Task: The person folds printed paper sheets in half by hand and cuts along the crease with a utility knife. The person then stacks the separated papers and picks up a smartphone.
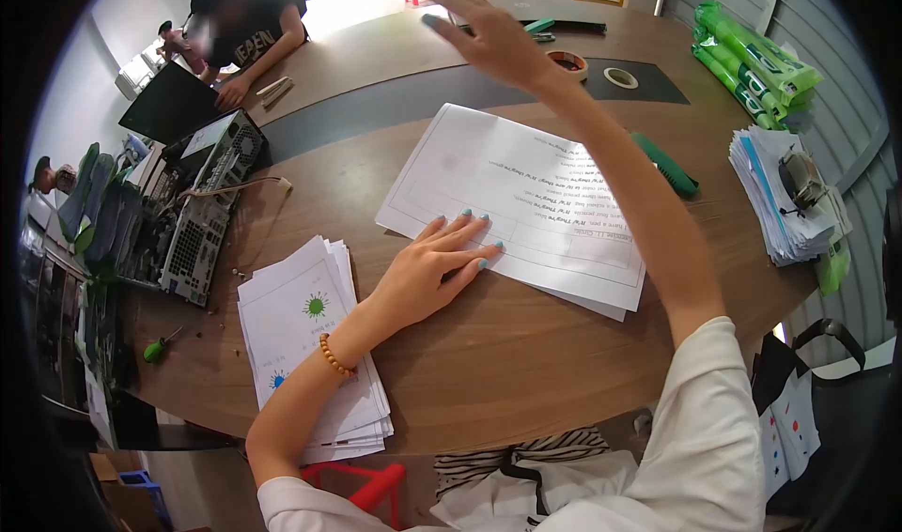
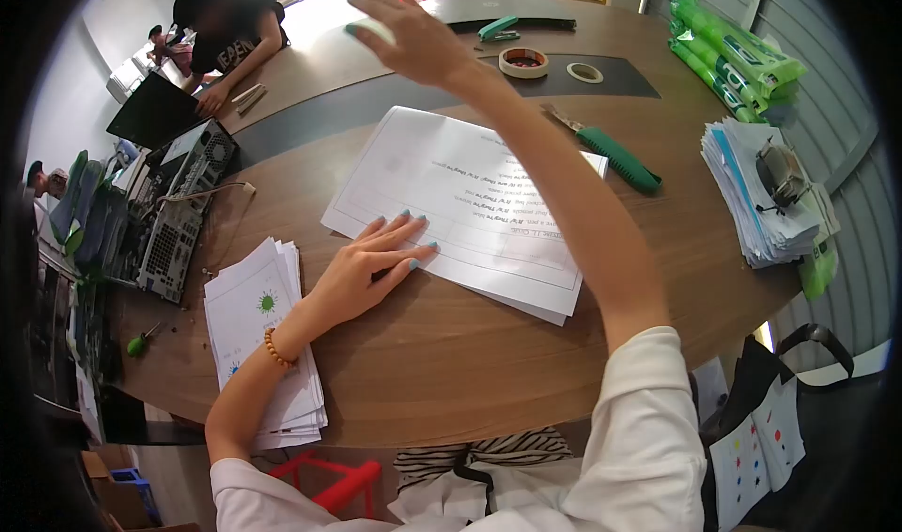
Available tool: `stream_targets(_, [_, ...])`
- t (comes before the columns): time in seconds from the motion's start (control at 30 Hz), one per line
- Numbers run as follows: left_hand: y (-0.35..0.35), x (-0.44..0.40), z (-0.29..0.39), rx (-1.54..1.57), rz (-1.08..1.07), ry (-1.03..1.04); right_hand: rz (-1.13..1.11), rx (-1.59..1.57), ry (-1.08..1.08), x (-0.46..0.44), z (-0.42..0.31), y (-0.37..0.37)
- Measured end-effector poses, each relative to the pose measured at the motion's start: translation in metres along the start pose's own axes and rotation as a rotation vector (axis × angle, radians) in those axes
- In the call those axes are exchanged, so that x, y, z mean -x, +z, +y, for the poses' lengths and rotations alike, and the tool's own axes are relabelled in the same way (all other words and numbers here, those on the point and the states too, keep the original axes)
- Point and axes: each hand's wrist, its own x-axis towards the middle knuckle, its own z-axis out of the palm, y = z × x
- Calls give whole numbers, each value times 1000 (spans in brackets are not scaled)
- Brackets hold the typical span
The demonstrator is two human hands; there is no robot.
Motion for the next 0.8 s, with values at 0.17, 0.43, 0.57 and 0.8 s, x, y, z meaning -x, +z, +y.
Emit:
stream_targets(0.17, [-2, -1, 2, 21, -28, -13, -534, 513, 181, 43, 39, 75])
stream_targets(0.43, [1, 0, -4, -5, 28, 23, -486, 291, 320, 61, 69, 86])
stream_targets(0.57, [0, 2, -2, 15, 2, -3, 231, -108, 197, 48, 69, 51])
stream_targets(0.8, [0, 3, -2, 6, 0, 18, 366, -559, 327, 102, 54, -25])
